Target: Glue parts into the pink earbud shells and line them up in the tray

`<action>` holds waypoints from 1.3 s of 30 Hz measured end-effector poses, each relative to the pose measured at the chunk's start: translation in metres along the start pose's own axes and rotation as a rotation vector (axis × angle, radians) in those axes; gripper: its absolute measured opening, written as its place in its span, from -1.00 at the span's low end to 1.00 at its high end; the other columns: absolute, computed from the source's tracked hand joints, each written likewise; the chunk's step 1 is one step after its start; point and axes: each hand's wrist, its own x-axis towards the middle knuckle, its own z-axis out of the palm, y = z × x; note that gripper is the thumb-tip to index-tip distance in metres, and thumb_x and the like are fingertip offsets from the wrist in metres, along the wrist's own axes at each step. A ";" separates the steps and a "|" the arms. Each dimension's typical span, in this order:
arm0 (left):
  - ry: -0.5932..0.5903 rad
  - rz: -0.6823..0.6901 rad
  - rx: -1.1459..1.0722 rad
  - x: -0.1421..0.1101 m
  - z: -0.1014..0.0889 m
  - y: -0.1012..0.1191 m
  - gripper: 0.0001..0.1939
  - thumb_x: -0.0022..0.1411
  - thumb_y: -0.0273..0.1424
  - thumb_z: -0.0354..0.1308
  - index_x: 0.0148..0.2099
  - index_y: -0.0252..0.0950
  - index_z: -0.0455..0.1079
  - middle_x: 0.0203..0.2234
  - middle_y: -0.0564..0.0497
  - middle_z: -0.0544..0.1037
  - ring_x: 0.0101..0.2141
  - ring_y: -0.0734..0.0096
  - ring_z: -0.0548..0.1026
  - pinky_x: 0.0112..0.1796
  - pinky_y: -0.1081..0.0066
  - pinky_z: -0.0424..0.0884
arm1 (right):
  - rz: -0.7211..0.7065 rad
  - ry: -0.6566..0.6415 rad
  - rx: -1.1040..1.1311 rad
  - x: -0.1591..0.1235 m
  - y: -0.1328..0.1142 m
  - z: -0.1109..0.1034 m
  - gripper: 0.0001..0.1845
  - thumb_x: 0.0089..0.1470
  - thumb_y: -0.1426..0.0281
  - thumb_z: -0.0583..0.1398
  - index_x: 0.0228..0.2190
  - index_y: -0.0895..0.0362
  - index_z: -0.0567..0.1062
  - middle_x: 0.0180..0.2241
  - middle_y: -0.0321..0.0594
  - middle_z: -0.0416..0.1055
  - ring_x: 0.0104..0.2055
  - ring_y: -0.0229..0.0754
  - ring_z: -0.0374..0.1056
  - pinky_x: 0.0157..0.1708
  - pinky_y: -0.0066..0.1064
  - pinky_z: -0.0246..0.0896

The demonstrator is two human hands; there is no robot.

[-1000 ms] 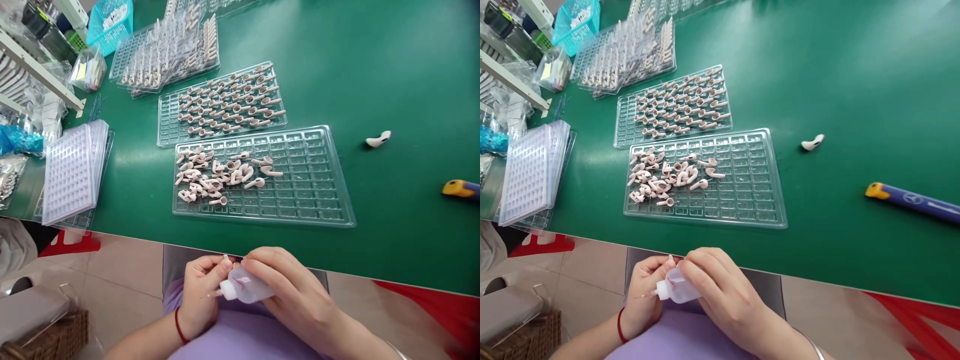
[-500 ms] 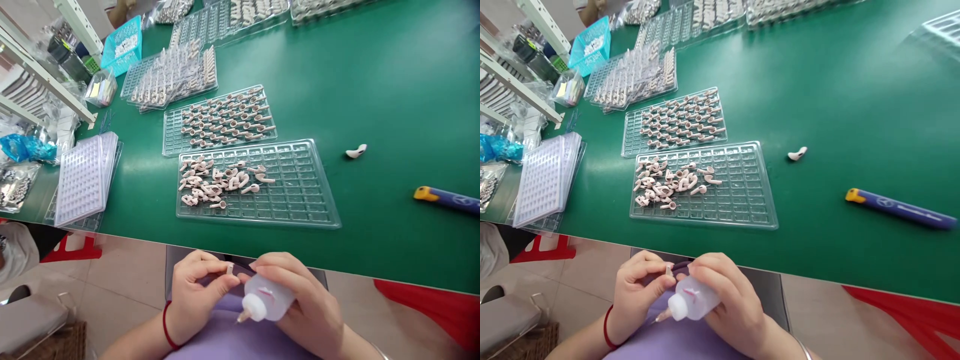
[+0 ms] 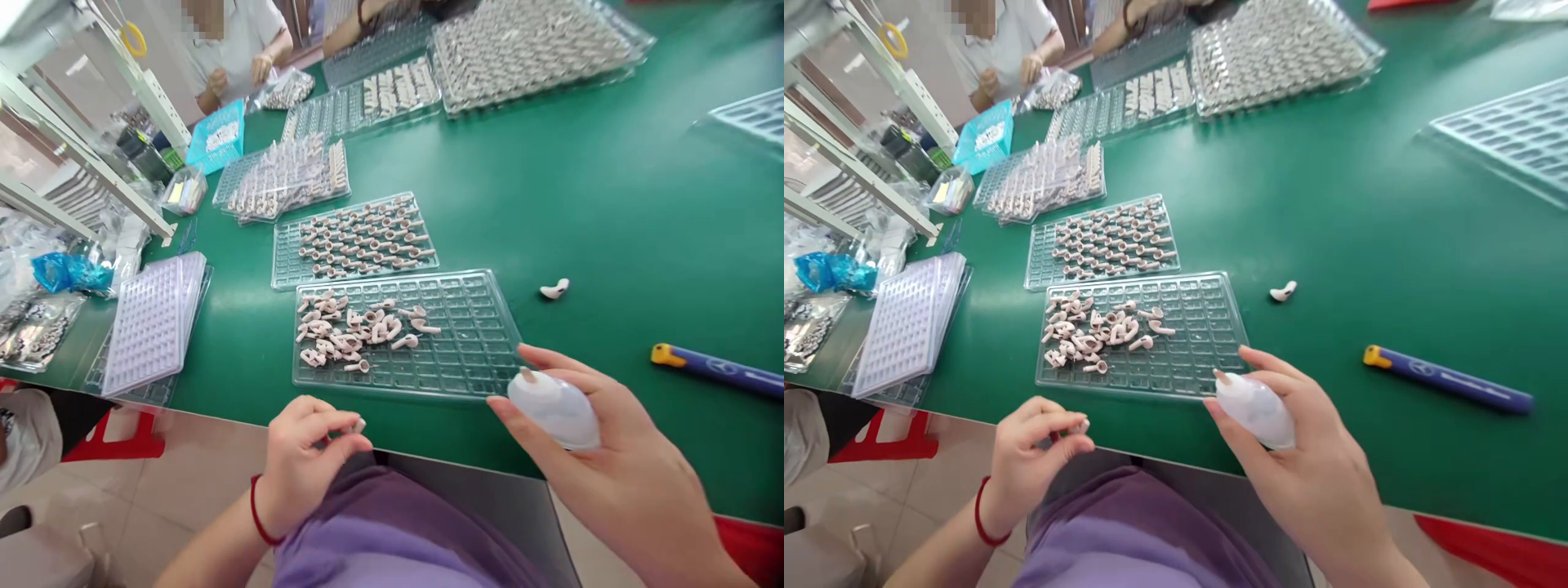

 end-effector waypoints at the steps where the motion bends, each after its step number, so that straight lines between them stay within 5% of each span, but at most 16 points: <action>1: 0.017 0.058 0.055 0.015 -0.005 -0.007 -0.92 0.14 -0.34 0.36 -0.28 -0.20 0.64 -0.50 -0.01 0.59 -0.50 0.44 0.51 -0.44 0.49 0.48 | -0.015 -0.009 -0.023 0.004 0.002 0.000 -0.60 0.09 -0.07 0.16 -0.26 -0.01 0.43 -0.05 -0.09 0.51 -0.22 0.02 0.49 -0.49 -0.27 0.32; 4: 0.106 0.198 0.291 0.073 -0.022 -0.033 -0.91 0.22 -0.37 0.28 -0.27 -0.22 0.62 -0.41 -0.03 0.63 -0.39 0.37 0.57 -0.29 0.41 0.51 | -0.075 0.003 -0.030 0.008 0.005 0.003 -0.55 0.08 -0.12 0.13 -0.28 -0.01 0.45 -0.13 -0.10 0.54 -0.37 -0.04 0.48 -0.62 -0.31 0.24; 9: 0.096 0.207 0.445 0.171 -0.038 -0.071 -0.82 0.25 -0.55 0.19 -0.22 -0.25 0.62 -0.33 -0.05 0.64 -0.28 0.33 0.58 -0.20 0.37 0.49 | -0.109 0.036 -0.018 0.004 0.005 0.011 -0.58 0.10 -0.07 0.14 -0.29 0.00 0.46 -0.18 -0.11 0.55 -0.42 -0.07 0.47 -0.64 -0.32 0.29; 14: -0.029 0.204 0.566 0.213 -0.031 -0.089 -0.80 0.23 -0.58 0.19 -0.25 -0.26 0.62 -0.36 -0.03 0.63 -0.29 0.32 0.58 -0.22 0.39 0.48 | -0.084 0.074 0.005 0.002 0.011 0.015 -0.55 0.06 -0.10 0.16 -0.29 0.01 0.47 -0.20 -0.12 0.55 -0.43 -0.08 0.46 -0.66 -0.32 0.29; 22: -0.163 0.236 0.641 0.220 -0.031 -0.090 -0.82 0.21 -0.56 0.21 -0.28 -0.22 0.62 -0.32 -0.02 0.60 -0.29 0.33 0.55 -0.23 0.40 0.46 | -0.080 0.099 0.058 0.000 0.012 0.014 -0.57 0.06 -0.09 0.17 -0.29 0.01 0.44 -0.19 -0.11 0.54 -0.37 -0.06 0.47 -0.56 -0.28 0.37; 28: -0.147 0.328 0.604 0.193 -0.014 -0.049 -0.86 0.26 -0.50 0.21 -0.20 -0.27 0.60 -0.31 -0.09 0.54 -0.22 0.24 0.49 -0.19 0.31 0.42 | -0.078 0.083 0.073 0.004 0.005 0.011 -0.65 0.09 0.01 0.21 -0.30 0.03 0.44 -0.20 -0.14 0.54 -0.41 -0.13 0.47 -0.57 -0.35 0.33; 36: -0.778 0.474 0.640 0.162 0.022 0.005 -0.65 0.21 -0.67 0.10 -0.13 -0.22 0.59 -0.22 -0.06 0.53 -0.23 0.28 0.47 -0.29 0.39 0.37 | -0.093 0.074 0.111 0.006 0.003 0.011 -0.75 0.13 0.14 0.22 -0.27 0.05 0.44 -0.18 -0.13 0.52 -0.34 -0.15 0.47 -0.45 -0.40 0.37; 39: -0.835 0.422 0.669 0.163 0.020 0.008 -0.73 0.24 -0.60 0.10 -0.16 -0.26 0.59 -0.21 -0.08 0.50 -0.25 0.28 0.49 -0.28 0.39 0.38 | -0.083 0.071 0.137 0.006 0.004 0.011 -0.77 0.12 0.17 0.23 -0.27 0.05 0.45 -0.17 -0.13 0.52 -0.32 -0.16 0.47 -0.46 -0.43 0.36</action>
